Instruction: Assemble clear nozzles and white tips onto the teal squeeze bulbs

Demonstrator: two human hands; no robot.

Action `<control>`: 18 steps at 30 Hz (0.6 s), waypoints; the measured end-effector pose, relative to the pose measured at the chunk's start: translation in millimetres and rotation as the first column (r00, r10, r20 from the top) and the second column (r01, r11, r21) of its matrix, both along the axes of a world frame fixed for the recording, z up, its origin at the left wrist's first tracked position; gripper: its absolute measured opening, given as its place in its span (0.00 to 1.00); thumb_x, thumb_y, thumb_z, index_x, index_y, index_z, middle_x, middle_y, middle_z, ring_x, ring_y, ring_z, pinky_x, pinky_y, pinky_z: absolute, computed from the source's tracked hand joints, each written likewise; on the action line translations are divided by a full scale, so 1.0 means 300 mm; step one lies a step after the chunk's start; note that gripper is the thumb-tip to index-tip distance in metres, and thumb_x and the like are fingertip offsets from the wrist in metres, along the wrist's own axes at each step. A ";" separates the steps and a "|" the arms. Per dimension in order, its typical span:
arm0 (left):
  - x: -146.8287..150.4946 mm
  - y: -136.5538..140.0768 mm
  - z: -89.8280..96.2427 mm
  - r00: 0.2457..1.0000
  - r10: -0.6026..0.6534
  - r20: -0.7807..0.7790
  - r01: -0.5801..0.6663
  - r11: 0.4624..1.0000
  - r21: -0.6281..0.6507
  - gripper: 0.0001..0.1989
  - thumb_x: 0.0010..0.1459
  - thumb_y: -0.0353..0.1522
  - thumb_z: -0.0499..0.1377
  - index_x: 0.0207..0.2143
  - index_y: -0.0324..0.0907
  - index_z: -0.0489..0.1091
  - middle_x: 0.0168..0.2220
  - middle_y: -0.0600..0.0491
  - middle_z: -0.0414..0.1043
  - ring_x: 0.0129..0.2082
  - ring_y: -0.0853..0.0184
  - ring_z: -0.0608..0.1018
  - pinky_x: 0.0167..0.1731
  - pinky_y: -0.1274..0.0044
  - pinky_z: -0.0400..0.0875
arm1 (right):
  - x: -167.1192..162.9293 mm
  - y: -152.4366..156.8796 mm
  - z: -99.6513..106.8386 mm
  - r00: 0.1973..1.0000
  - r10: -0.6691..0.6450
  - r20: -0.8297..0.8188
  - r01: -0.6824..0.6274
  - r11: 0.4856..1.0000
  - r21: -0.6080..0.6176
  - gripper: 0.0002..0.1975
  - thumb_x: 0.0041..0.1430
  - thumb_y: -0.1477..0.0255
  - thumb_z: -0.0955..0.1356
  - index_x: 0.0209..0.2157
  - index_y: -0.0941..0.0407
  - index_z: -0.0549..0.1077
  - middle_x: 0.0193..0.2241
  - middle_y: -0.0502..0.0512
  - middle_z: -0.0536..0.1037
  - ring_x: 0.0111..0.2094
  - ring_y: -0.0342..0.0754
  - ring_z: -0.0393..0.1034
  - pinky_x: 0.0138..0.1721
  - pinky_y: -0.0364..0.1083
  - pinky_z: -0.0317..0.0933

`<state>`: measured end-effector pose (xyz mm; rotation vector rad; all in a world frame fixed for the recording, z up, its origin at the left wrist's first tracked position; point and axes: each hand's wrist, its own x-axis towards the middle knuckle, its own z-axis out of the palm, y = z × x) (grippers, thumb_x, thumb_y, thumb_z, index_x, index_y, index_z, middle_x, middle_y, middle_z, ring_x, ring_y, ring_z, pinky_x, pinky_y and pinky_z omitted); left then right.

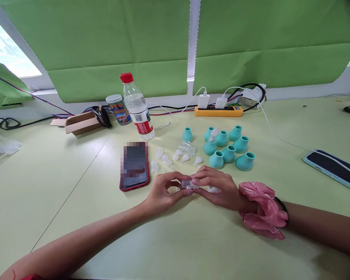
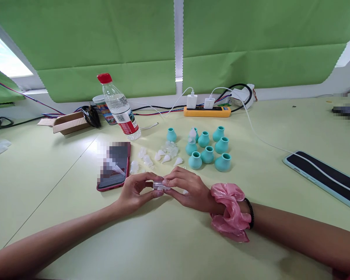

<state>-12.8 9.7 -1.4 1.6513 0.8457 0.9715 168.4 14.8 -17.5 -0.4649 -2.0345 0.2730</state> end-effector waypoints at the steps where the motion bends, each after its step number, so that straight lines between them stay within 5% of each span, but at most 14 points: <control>1: 0.000 0.000 0.002 1.000 -0.004 0.002 0.004 1.000 -0.014 0.11 0.43 0.30 0.63 0.32 0.35 0.70 0.31 0.47 0.73 0.31 0.66 0.75 0.33 0.75 0.71 | 0.000 0.000 0.001 1.000 0.000 0.005 0.000 1.000 0.000 0.11 0.48 0.81 0.68 0.35 0.57 0.67 0.30 0.55 0.74 0.32 0.43 0.67 0.33 0.47 0.65; 7: -0.001 -0.002 0.005 1.000 0.002 -0.002 -0.002 0.998 -0.061 0.11 0.42 0.30 0.64 0.30 0.34 0.70 0.29 0.48 0.73 0.29 0.68 0.74 0.32 0.76 0.71 | 0.001 -0.005 0.006 0.998 -0.014 0.056 0.013 1.000 0.016 0.09 0.51 0.79 0.66 0.36 0.57 0.66 0.30 0.54 0.74 0.32 0.43 0.67 0.35 0.46 0.64; 11: -0.003 0.001 -0.008 0.997 0.080 -0.005 -0.080 0.996 -0.038 0.11 0.40 0.31 0.65 0.28 0.35 0.70 0.26 0.50 0.71 0.26 0.70 0.73 0.28 0.78 0.70 | 0.033 0.007 0.053 0.945 -0.072 0.319 0.022 0.987 0.157 0.16 0.52 0.73 0.66 0.43 0.59 0.63 0.34 0.56 0.74 0.37 0.47 0.65 0.38 0.49 0.62; 15: -0.003 0.005 -0.011 0.990 0.134 0.043 -0.132 0.991 -0.035 0.12 0.39 0.31 0.65 0.27 0.36 0.68 0.28 0.52 0.68 0.28 0.70 0.72 0.30 0.78 0.70 | 0.088 0.031 0.165 0.816 -0.340 0.468 0.177 0.917 0.358 0.20 0.51 0.65 0.65 0.43 0.61 0.65 0.36 0.59 0.73 0.40 0.53 0.62 0.40 0.52 0.57; 18: -0.002 0.003 -0.005 0.988 0.149 0.037 -0.147 0.988 -0.057 0.12 0.39 0.31 0.65 0.26 0.36 0.66 0.28 0.52 0.67 0.29 0.70 0.72 0.30 0.78 0.70 | 0.125 0.051 0.231 0.563 -0.601 0.567 0.403 0.799 0.447 0.22 0.50 0.58 0.63 0.38 0.62 0.69 0.35 0.65 0.72 0.39 0.59 0.61 0.36 0.54 0.53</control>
